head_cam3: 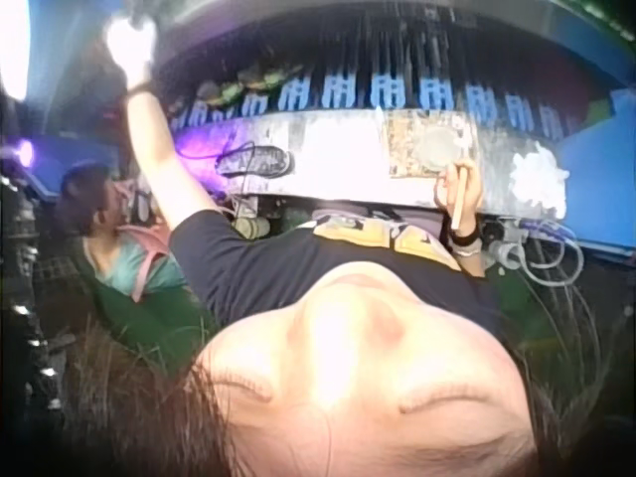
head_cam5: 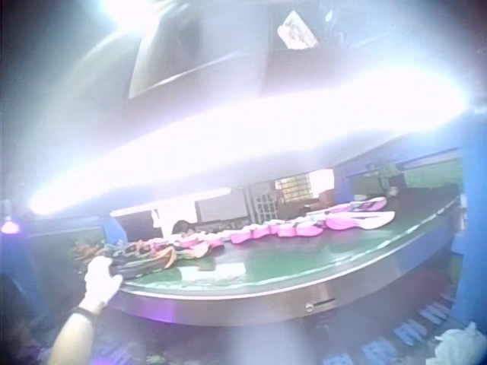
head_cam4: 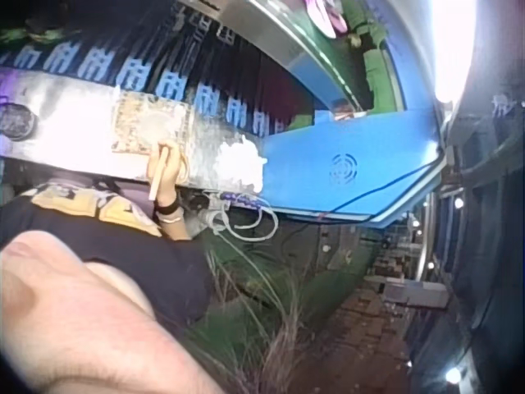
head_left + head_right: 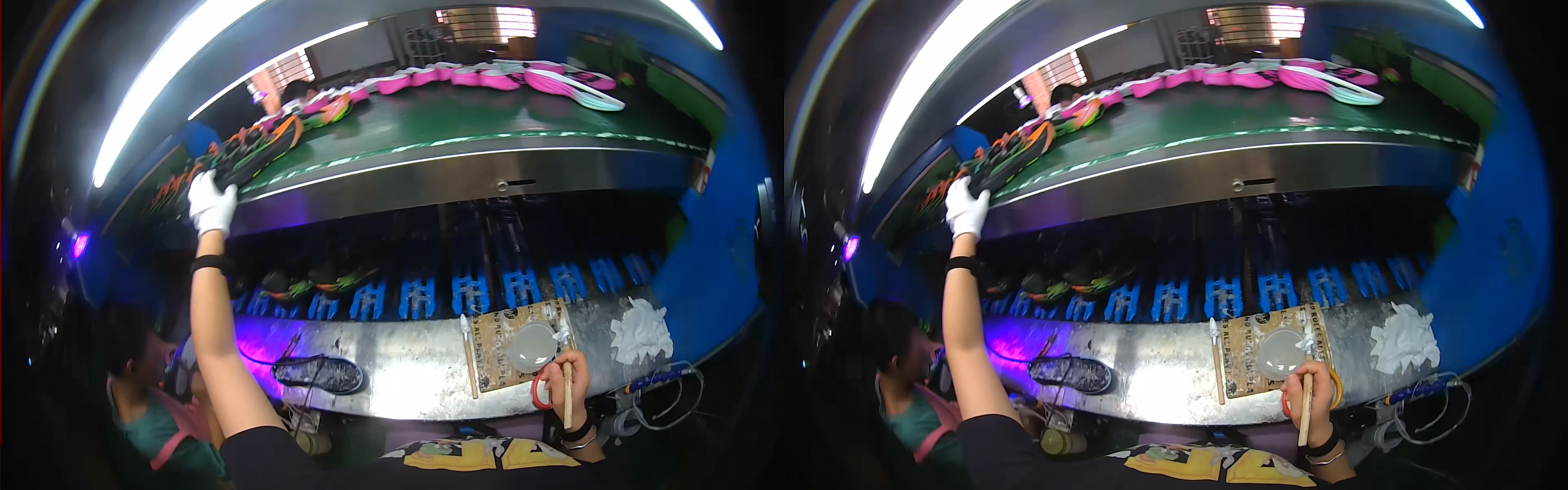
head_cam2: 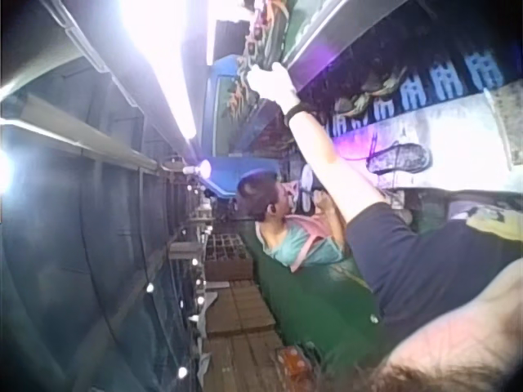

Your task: Applying adhesive to the edges of shoe soles using a manual brush applicator on a production line.

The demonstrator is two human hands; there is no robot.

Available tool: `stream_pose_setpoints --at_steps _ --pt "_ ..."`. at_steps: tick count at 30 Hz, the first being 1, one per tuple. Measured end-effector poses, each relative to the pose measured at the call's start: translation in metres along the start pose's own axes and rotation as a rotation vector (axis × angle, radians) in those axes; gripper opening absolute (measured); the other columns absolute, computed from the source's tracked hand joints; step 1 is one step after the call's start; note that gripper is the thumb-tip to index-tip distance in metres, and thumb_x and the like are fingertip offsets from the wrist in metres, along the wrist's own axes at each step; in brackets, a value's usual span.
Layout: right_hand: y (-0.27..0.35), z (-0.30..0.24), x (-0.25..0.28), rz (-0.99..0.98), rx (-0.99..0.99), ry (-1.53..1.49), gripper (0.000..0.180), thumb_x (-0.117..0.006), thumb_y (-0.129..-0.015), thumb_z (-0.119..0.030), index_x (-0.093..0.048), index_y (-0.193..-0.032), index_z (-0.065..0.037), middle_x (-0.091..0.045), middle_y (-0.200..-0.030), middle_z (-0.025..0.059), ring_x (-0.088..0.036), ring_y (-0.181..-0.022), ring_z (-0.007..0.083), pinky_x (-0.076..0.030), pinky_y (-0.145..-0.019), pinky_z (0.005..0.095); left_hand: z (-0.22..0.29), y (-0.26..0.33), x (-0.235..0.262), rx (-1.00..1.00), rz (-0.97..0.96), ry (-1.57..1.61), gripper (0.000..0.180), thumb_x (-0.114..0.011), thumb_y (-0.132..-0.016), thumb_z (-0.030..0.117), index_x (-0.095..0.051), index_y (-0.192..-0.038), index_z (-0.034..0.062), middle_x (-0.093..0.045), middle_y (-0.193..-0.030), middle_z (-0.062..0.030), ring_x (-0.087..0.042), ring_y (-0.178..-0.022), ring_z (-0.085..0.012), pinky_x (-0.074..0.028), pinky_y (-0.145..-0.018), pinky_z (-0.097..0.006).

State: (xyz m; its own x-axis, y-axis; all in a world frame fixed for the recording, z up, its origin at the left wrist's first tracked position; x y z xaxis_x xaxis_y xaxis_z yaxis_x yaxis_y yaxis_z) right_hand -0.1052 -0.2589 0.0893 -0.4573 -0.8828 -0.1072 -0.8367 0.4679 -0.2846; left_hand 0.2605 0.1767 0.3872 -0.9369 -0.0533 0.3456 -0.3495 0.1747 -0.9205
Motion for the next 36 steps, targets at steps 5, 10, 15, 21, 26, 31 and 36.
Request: stream_pose_setpoints --at_steps 5,10,15,21,26,31,36 --pt "0.006 -0.002 -0.003 0.002 -0.049 0.008 0.012 -0.052 -0.084 -0.002 -0.044 -0.093 -0.003 -0.053 -0.066 0.0043 -0.051 -0.055 0.0067 -0.041 -0.049 0.0195 -0.030 -0.014 -0.027 0.204 -0.489 0.047 0.041 -0.068 -0.064 0.025 -0.056 -0.097 0.0042 -0.055 -0.099 -0.0159 -0.054 -0.092 -0.0332 -0.043 -0.083 -0.038" --pt "0.001 0.006 -0.013 -0.049 -0.090 -0.001 0.013 -0.054 -0.083 -0.001 -0.045 -0.093 -0.002 -0.053 -0.069 0.0042 -0.051 -0.057 0.0076 -0.043 -0.052 0.0210 -0.012 0.014 0.011 -0.173 -0.108 0.376 0.025 -0.069 -0.069 0.008 -0.052 -0.086 0.0003 -0.053 -0.089 -0.0138 -0.052 -0.085 -0.0309 -0.042 -0.079 -0.034" --pt "-0.009 0.006 -0.017 -0.112 -0.124 0.043 0.014 -0.057 -0.082 -0.002 -0.047 -0.093 -0.002 -0.054 -0.073 0.0047 -0.054 -0.061 0.0094 -0.045 -0.056 0.0220 -0.032 0.063 0.039 0.172 0.166 0.675 0.033 -0.070 -0.077 0.014 -0.054 -0.102 0.0005 -0.056 -0.108 -0.0111 -0.052 -0.104 -0.0216 -0.042 -0.088 -0.032" --pt "-0.012 -0.005 -0.024 -0.152 -0.084 0.038 0.011 -0.056 -0.084 -0.004 -0.048 -0.092 -0.002 -0.054 -0.074 0.0056 -0.057 -0.062 0.0099 -0.046 -0.055 0.0233 0.004 0.096 -0.013 0.806 -0.025 0.836 0.070 -0.070 -0.078 0.033 -0.036 -0.126 -0.0050 -0.044 -0.125 -0.0168 -0.044 -0.114 -0.0229 -0.028 -0.100 -0.032" --pt "-0.007 -0.012 -0.018 -0.129 0.029 0.076 0.011 -0.051 -0.087 -0.005 -0.044 -0.095 -0.004 -0.055 -0.068 0.0045 -0.049 -0.054 0.0061 -0.041 -0.049 0.0191 0.041 0.056 -0.027 0.549 0.008 0.818 0.073 -0.073 -0.068 0.044 -0.049 -0.122 0.0002 -0.046 -0.124 -0.0199 -0.039 -0.119 -0.0300 -0.029 -0.101 -0.038" --pt "-0.001 -0.015 -0.005 -0.066 -0.087 0.024 0.009 -0.052 -0.085 0.000 -0.047 -0.092 -0.001 -0.052 -0.074 0.0041 -0.054 -0.062 0.0092 -0.045 -0.056 0.0221 0.041 -0.002 -0.035 0.814 0.031 0.769 0.106 -0.074 -0.061 0.053 -0.022 -0.133 -0.0054 -0.040 -0.128 -0.0236 -0.043 -0.117 -0.0308 -0.033 -0.098 -0.038" --pt "-0.004 -0.018 -0.007 -0.078 0.000 0.036 0.009 -0.051 -0.086 -0.001 -0.047 -0.094 -0.001 -0.053 -0.072 0.0041 -0.052 -0.059 0.0079 -0.043 -0.054 0.0211 0.050 -0.030 -0.044 1.140 0.160 1.577 0.058 -0.074 -0.066 0.022 -0.048 -0.115 0.0062 -0.057 -0.098 -0.0054 -0.055 -0.084 -0.0172 -0.044 -0.074 -0.035"
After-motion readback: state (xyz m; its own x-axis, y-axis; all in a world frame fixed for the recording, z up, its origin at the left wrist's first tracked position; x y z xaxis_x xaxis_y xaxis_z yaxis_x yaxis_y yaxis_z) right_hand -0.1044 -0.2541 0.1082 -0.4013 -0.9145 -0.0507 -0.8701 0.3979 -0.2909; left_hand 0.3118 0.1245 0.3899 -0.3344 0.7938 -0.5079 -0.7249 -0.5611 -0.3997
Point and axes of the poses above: each hand's wrist, its own y-axis away from the middle knuckle, its own x-axis out of the back of the hand, z = x × y, the point moved 2 cm from there along -y, towards the middle knuckle
